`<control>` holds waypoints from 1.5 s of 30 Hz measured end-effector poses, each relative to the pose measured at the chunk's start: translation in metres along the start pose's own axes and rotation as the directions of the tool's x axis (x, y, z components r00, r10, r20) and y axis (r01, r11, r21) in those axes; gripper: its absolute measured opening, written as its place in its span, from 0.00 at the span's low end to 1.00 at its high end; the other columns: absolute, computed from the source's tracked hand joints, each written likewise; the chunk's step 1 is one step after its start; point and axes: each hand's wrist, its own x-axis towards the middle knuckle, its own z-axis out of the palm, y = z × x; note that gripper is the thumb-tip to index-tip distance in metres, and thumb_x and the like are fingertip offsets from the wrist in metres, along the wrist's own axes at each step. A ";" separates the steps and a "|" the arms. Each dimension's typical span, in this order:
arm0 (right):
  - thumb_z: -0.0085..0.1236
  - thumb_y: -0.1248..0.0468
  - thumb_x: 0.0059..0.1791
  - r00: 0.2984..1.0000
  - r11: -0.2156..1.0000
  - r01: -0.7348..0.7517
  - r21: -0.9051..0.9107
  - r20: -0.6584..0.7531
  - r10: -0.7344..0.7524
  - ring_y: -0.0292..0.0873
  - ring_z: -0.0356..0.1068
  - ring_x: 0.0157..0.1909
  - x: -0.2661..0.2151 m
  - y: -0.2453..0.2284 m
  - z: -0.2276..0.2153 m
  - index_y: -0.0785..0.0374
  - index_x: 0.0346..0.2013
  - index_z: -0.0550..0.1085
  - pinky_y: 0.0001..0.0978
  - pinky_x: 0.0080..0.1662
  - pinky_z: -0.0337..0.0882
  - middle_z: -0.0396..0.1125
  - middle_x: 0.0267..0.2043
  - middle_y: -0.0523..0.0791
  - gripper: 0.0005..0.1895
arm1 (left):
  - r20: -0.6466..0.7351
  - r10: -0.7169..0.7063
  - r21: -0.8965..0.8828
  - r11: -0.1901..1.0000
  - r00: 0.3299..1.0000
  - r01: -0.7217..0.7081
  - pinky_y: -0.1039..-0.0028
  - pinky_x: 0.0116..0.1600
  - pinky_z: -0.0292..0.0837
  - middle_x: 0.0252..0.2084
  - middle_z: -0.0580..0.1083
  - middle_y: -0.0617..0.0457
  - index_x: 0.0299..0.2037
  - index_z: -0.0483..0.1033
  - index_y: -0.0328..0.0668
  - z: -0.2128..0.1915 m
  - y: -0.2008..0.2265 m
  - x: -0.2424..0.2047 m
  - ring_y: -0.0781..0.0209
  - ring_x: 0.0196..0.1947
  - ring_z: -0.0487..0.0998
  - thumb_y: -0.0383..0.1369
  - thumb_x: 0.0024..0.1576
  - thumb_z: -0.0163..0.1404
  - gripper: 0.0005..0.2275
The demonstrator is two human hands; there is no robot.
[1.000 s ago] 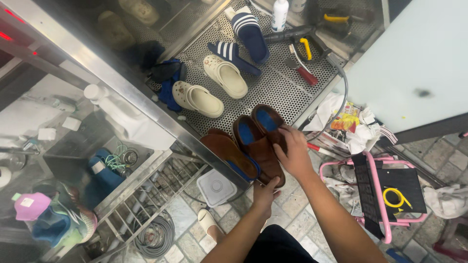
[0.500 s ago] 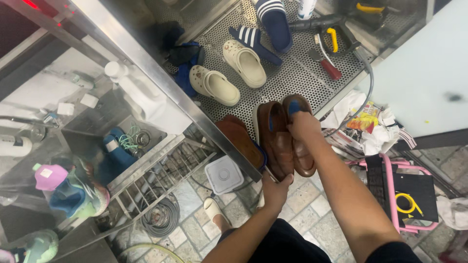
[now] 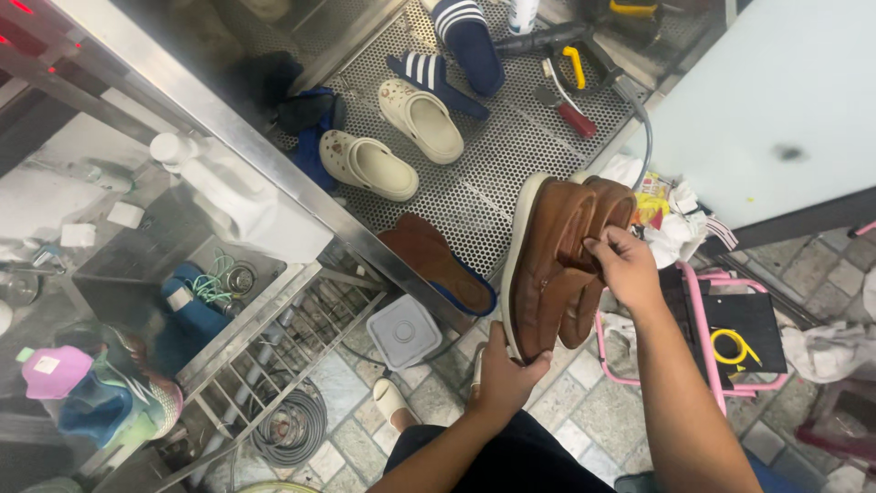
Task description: The person removes laces from a blue sneaker, then places several pairs of shoes into a sink. They add a white powder to the water, turn on the faucet, and submerge the shoes to soak.
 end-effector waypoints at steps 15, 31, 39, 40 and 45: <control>0.63 0.72 0.44 0.996 0.938 0.085 0.335 -0.057 -0.070 0.36 0.75 0.42 -0.123 -0.046 0.045 0.66 0.49 0.74 0.29 0.44 0.75 0.75 0.43 0.44 0.18 | 0.238 0.195 -0.314 0.943 0.952 -0.115 0.70 0.50 0.80 0.48 0.75 0.46 0.59 0.63 0.33 -0.096 -0.041 -0.072 0.61 0.48 0.81 0.29 0.48 0.63 0.29; 0.58 0.61 0.52 0.990 0.862 0.017 0.507 0.110 -0.084 0.44 0.68 0.61 -0.239 -0.086 0.186 0.62 0.70 0.59 0.39 0.60 0.68 0.66 0.59 0.47 0.32 | 0.346 0.091 -0.467 0.880 0.934 0.087 0.69 0.53 0.75 0.52 0.72 0.49 0.59 0.62 0.43 -0.267 -0.112 -0.094 0.62 0.51 0.76 0.21 0.47 0.56 0.28; 0.55 0.66 0.49 0.991 0.566 -0.134 0.814 0.097 0.094 0.46 0.65 0.65 -0.253 -0.076 0.212 0.65 0.67 0.61 0.43 0.64 0.66 0.65 0.62 0.46 0.31 | 0.245 0.144 0.037 0.987 0.959 -0.158 0.67 0.49 0.73 0.41 0.77 0.46 0.51 0.69 0.40 -0.326 -0.066 -0.108 0.57 0.43 0.79 0.29 0.41 0.59 0.25; 0.55 0.66 0.49 0.982 0.537 -0.189 0.822 0.146 0.121 0.47 0.66 0.63 -0.253 -0.071 0.208 0.66 0.65 0.62 0.46 0.62 0.67 0.66 0.61 0.47 0.29 | 0.256 0.130 0.046 0.988 0.958 -0.146 0.67 0.49 0.73 0.40 0.77 0.46 0.51 0.69 0.40 -0.328 -0.060 -0.107 0.57 0.43 0.79 0.29 0.41 0.59 0.25; 0.53 0.69 0.46 0.981 0.502 -0.172 0.848 0.099 0.168 0.48 0.68 0.60 -0.251 -0.041 0.183 0.64 0.62 0.66 0.46 0.61 0.68 0.67 0.58 0.48 0.27 | 0.273 0.179 0.059 0.978 0.945 -0.202 0.67 0.52 0.74 0.41 0.78 0.46 0.51 0.71 0.39 -0.315 -0.036 -0.101 0.56 0.44 0.80 0.30 0.43 0.59 0.23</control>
